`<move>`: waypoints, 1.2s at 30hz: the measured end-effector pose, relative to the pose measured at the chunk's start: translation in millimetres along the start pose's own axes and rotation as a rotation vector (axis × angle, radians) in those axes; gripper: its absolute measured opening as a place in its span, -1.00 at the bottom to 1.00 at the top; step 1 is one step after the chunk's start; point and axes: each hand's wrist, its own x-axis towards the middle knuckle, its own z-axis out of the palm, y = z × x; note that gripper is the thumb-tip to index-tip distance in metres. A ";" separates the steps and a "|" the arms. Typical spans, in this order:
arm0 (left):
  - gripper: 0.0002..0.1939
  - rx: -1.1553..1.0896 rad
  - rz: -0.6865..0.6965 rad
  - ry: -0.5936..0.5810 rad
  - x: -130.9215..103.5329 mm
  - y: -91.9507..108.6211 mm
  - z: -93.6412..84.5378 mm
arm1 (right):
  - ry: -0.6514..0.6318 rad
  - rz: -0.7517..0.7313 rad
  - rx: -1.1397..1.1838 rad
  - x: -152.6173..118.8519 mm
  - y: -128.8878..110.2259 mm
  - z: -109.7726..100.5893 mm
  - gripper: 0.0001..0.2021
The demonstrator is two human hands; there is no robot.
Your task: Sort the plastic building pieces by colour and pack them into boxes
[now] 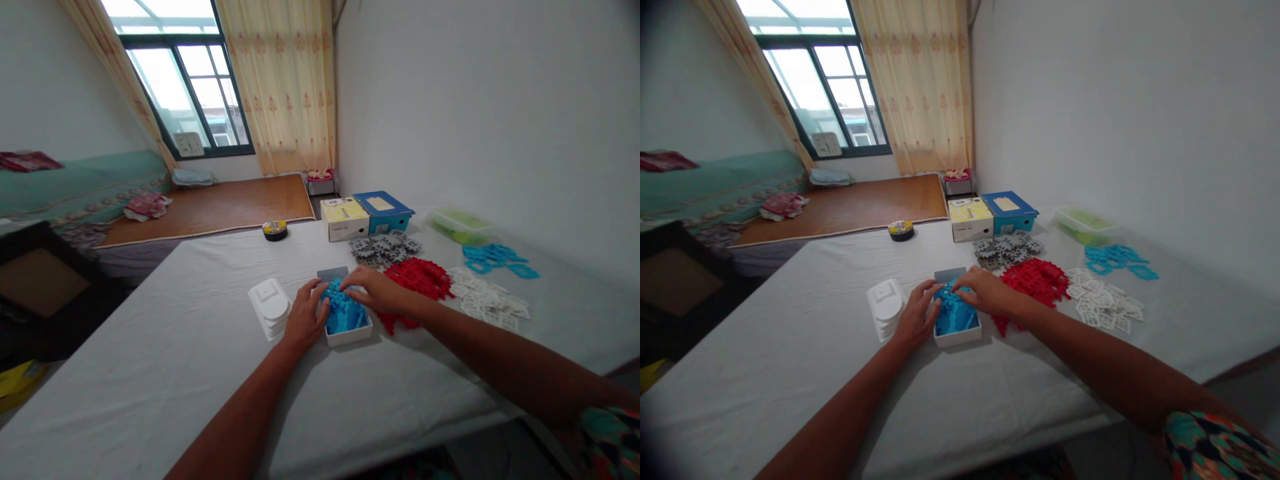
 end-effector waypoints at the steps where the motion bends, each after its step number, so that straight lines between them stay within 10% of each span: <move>1: -0.62 0.004 0.002 -0.008 0.0 -0.3 0.1 | -0.029 -0.018 0.021 -3.6 -1.2 2.1 -0.80; 11: -0.58 0.012 0.022 -0.048 -1.2 -10.2 0.6 | 0.194 0.070 -0.222 -15.2 9.5 -10.2 -0.67; 17: -0.58 0.002 -0.007 -0.056 -2.1 -14.9 0.5 | 0.397 0.360 -0.331 -79.0 122.3 -81.2 -0.68; 22: -0.57 -0.011 -0.030 -0.065 -1.8 -18.0 -0.7 | 0.177 0.881 -0.536 -164.2 220.8 -128.0 -0.59; 29: -0.55 -0.033 -0.073 -0.055 -5.0 -27.7 5.5 | -0.038 0.905 -0.516 -214.5 264.5 -138.7 -0.66; 36: -0.55 -0.028 -0.087 -0.059 -4.2 -28.7 3.5 | 0.264 1.241 -0.555 -248.5 299.2 -165.7 -0.48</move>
